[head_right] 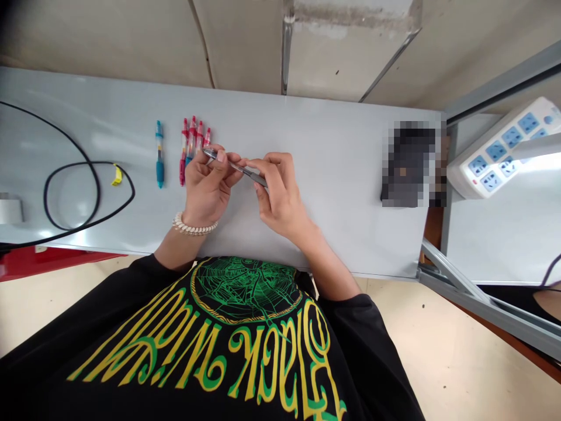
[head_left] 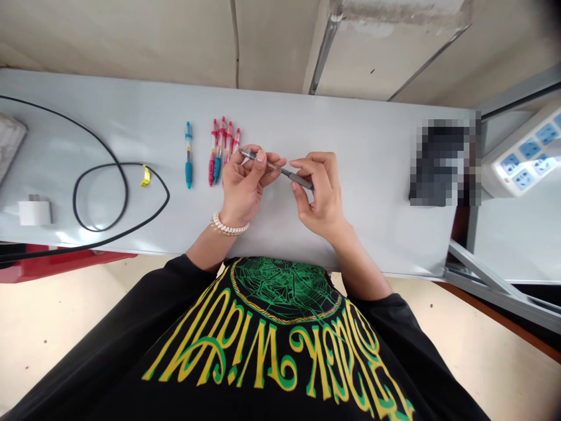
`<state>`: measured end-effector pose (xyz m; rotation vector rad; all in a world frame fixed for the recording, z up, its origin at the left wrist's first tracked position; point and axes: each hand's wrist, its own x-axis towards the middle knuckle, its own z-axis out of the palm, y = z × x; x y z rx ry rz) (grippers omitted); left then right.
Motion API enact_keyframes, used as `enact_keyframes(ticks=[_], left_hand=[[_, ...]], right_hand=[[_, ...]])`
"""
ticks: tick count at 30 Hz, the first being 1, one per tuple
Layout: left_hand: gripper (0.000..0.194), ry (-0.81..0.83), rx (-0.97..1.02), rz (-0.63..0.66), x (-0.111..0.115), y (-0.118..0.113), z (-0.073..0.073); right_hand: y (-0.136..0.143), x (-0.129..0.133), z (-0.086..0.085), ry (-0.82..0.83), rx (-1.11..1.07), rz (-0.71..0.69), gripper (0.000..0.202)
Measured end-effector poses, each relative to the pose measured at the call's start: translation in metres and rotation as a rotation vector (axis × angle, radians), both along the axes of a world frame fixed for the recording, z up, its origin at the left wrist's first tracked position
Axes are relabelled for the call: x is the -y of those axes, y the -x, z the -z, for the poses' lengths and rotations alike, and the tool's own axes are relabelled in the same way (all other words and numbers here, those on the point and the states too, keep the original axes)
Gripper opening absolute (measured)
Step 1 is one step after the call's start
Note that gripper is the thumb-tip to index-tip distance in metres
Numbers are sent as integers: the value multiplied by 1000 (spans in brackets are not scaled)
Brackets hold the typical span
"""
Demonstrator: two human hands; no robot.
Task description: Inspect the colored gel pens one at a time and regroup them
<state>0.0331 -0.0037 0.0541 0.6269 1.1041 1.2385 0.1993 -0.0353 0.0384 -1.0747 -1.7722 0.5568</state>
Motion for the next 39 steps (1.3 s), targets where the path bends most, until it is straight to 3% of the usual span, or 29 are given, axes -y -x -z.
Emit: enact_keyframes(ticks=[3, 8, 12, 16, 28, 39], left_hand=[[11, -20, 34, 7, 0, -1, 1], [13, -55, 64, 12, 1, -3, 2], [15, -75, 64, -31, 0, -4, 3], [16, -71, 57, -37, -1, -4, 4], [11, -43, 8, -62, -2, -1, 3], [20, -20, 45, -49, 0, -1, 2]], right_hand=[[0, 1, 1, -8, -1, -28, 30], [4, 1, 7, 81, -96, 86, 18], [0, -2, 4, 126, -124, 75, 33], [-5, -4, -1, 89, -95, 68, 17], [-8, -2, -3, 125, -68, 48, 24], [-8, -1, -4, 199, -18, 27, 33]])
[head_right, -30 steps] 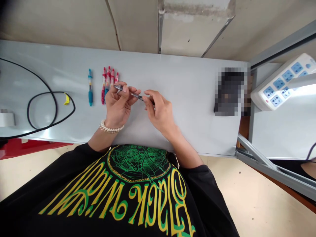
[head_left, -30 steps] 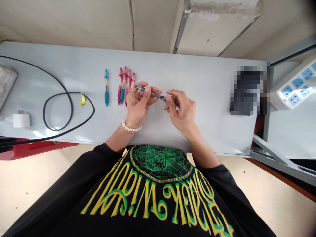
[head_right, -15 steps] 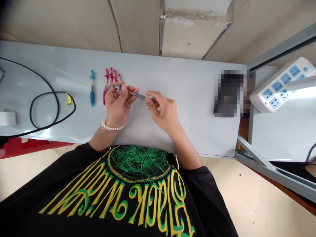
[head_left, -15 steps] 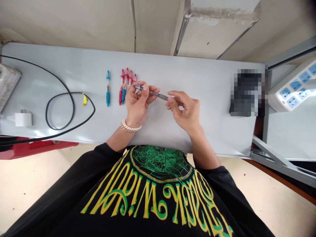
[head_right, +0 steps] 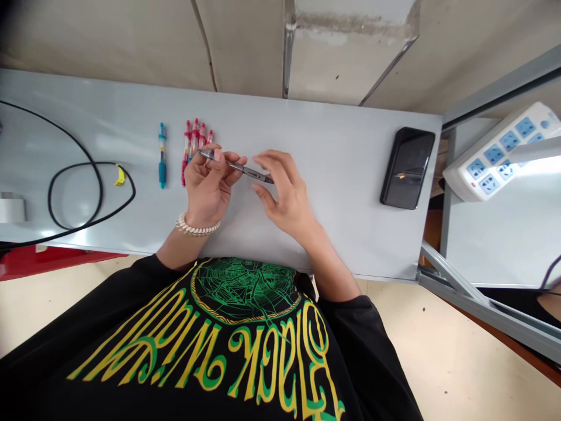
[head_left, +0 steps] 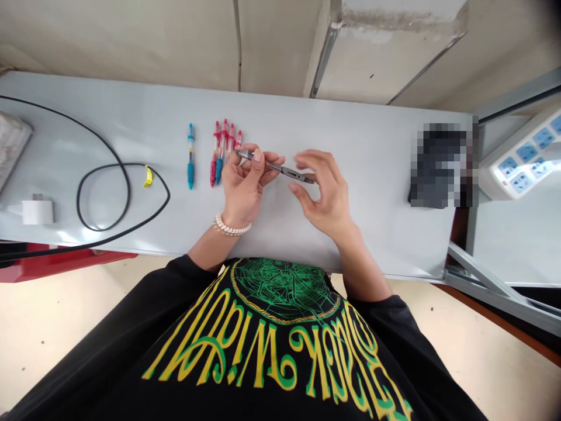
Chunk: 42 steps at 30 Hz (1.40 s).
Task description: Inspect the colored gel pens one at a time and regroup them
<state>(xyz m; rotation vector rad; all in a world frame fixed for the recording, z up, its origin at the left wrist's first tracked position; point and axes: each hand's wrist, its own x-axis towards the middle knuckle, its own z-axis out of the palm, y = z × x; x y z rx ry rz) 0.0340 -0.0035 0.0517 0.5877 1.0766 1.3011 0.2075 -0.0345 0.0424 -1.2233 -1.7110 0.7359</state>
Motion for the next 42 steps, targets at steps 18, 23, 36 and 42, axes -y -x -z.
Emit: enact_keyframes(ticks=[18, 23, 36, 42], left_hand=[[17, 23, -26, 74, 1, 1, -3], [27, 25, 190, 103, -6, 6, -9], [45, 232, 334, 58, -13, 23, -16], [53, 162, 286, 110, -12, 19, -14]], right_hand=[[4, 3, 2, 48, -6, 11, 35], [5, 1, -1, 26, -23, -65, 36], [1, -3, 6, -64, 64, -48, 30], [1, -4, 7, -100, 93, -61, 27]])
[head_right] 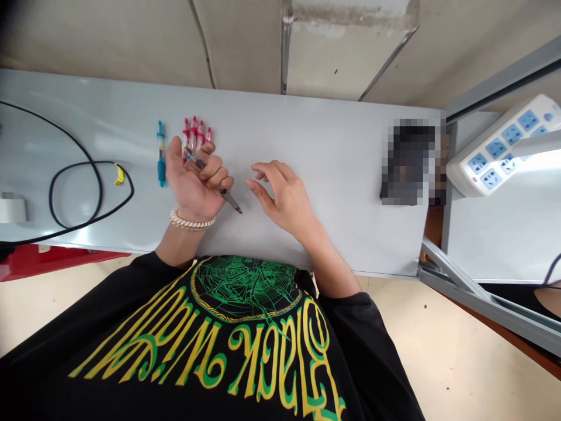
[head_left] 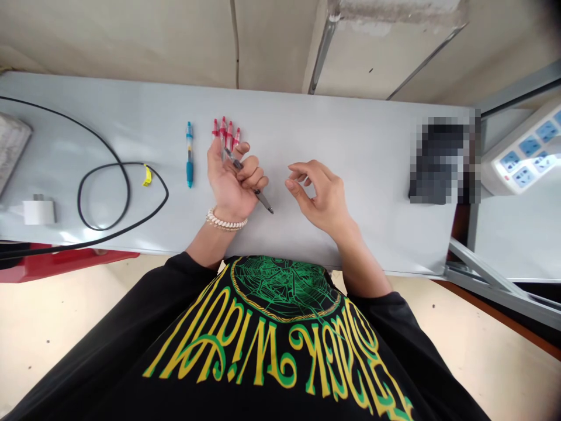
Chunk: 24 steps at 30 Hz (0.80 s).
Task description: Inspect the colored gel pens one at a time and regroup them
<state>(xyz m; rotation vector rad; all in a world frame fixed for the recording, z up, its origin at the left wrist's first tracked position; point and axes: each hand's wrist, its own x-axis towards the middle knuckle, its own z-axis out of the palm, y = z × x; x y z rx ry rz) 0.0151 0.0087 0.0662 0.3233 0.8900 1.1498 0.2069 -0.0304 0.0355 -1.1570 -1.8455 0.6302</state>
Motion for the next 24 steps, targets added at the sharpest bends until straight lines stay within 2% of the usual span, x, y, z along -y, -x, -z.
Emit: enact_keyframes(ticks=[1, 3, 4, 6, 7, 8, 11, 13, 15, 18, 20, 21, 22, 24], left_hand=[[47, -42, -39, 13, 1, -1, 5], [23, -176, -182, 27, 3, -5, 20], [20, -270, -288, 25, 5, -6, 29], [54, -485, -580, 42, 8, -8, 45], [63, -575, -754, 83, 10, -9, 51], [68, -618, -820, 78, 11, -9, 55], [57, -726, -1036, 106, 10, -7, 59], [51, -778, -1256, 137, 5, -2, 57], [58, -761, -1494, 138, -1, 5, 55], [96, -539, -1769, 87, -12, 23, 53], [124, -335, -1829, 35, -18, 39, 52], [132, -263, -1819, 9, -20, 46, 51], [134, -229, -1795, -7, -23, 53, 50], [123, -245, -1753, 9, -27, 64, 48]], right_hand=[[0, 0, 1, -1, 8, -5, 27], [1, 0, 4, 17, 39, -27, 26], [2, 1, 6, 37, 67, -43, 27], [4, 2, 9, 87, 149, -84, 27], [6, 3, 11, 109, 198, -104, 27], [8, 4, 13, 122, 251, -120, 27], [13, 5, 14, 123, 374, -146, 25], [15, 5, 12, 124, 431, -156, 25], [15, 5, 9, 152, 485, -171, 28], [14, 4, 3, 208, 548, -179, 33], [14, 3, 1, 225, 574, -173, 33], [14, 4, 0, 226, 585, -170, 32], [14, 4, 0, 223, 596, -170, 31], [15, 5, -1, 213, 617, -176, 30]])
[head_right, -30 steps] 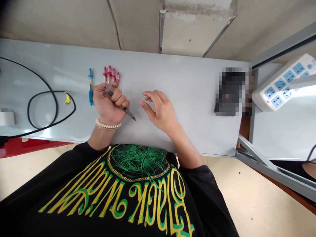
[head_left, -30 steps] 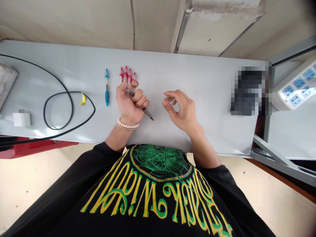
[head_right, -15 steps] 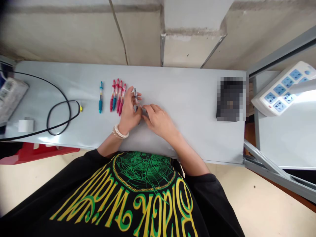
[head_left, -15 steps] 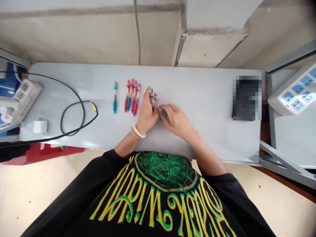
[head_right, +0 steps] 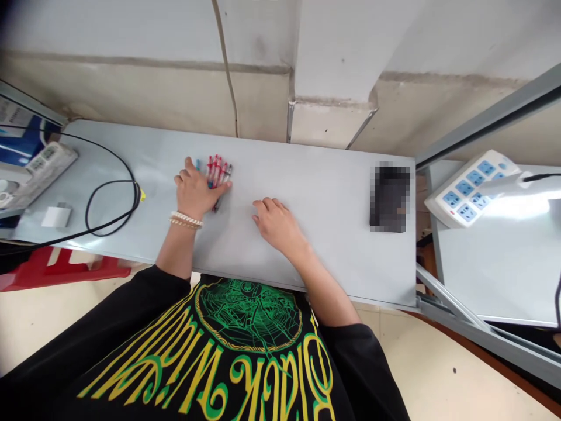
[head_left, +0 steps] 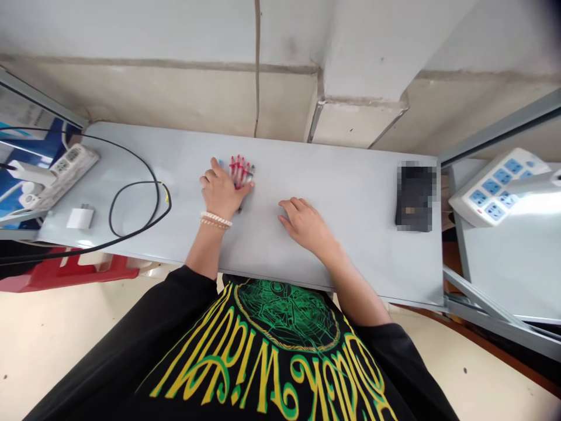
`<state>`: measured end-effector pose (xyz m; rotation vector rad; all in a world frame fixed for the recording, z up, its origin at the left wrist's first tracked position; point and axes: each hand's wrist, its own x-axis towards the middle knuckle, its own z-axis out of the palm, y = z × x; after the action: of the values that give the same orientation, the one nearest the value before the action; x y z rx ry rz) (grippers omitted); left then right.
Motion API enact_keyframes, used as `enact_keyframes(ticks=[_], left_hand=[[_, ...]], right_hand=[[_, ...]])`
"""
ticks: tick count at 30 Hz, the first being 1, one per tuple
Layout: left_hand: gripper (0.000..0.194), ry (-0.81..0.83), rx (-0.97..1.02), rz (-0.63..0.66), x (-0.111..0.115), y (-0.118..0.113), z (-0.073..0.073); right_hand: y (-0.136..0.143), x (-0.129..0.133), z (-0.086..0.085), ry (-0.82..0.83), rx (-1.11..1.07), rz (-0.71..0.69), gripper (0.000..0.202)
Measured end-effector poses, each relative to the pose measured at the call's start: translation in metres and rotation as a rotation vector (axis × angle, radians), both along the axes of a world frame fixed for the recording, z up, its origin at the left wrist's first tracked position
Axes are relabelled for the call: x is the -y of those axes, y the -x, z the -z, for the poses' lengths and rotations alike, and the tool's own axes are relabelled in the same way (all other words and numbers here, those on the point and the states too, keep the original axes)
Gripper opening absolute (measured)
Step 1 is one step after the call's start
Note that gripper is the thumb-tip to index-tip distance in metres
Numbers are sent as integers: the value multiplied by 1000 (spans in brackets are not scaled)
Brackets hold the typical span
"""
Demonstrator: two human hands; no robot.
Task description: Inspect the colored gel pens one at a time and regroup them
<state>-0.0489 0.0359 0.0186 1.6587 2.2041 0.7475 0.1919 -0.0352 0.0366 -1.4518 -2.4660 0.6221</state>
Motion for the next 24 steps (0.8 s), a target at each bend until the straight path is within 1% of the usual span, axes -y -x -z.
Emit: enact_keyframes(ticks=[2, 4, 5, 6, 9, 12, 13, 16, 17, 18, 19, 21, 24], left_hand=[[100, 34, -1, 64, -5, 5, -2], [72, 57, 1, 116, -12, 4, -2], [63, 54, 11, 134, -16, 2, 0], [59, 42, 27, 152, -19, 0, 2], [63, -13, 96, 224, -27, -12, 8], [51, -77, 197, 342, -22, -33, 8], [47, -114, 245, 387, -18, -42, 6], [48, -367, 505, 530, 2, -73, -1], [49, -424, 567, 562, 9, -83, -3], [48, -484, 619, 581, 15, -91, -4], [47, -538, 656, 604, 20, -99, -5], [43, -625, 704, 653, 28, -108, -5], [41, -719, 719, 702, 34, -110, -4]], right_hand=[[1, 1, 0, -5, 8, -9, 30], [1, 0, 0, -4, 2, -6, 30], [1, 0, 1, -2, -6, 0, 30], [1, -1, 2, -1, -17, 11, 30], [-1, -3, 5, 1, -87, 82, 34], [-4, -6, 10, 24, -265, 162, 41], [-4, -7, 12, 39, -340, 177, 47], [-2, -9, 17, 75, -551, 195, 78], [-1, -9, 18, 80, -616, 185, 86], [1, -9, 20, 80, -681, 165, 91], [2, -10, 21, 74, -747, 137, 91], [6, -10, 24, 44, -852, 73, 83], [10, -9, 29, -5, -888, 25, 69]])
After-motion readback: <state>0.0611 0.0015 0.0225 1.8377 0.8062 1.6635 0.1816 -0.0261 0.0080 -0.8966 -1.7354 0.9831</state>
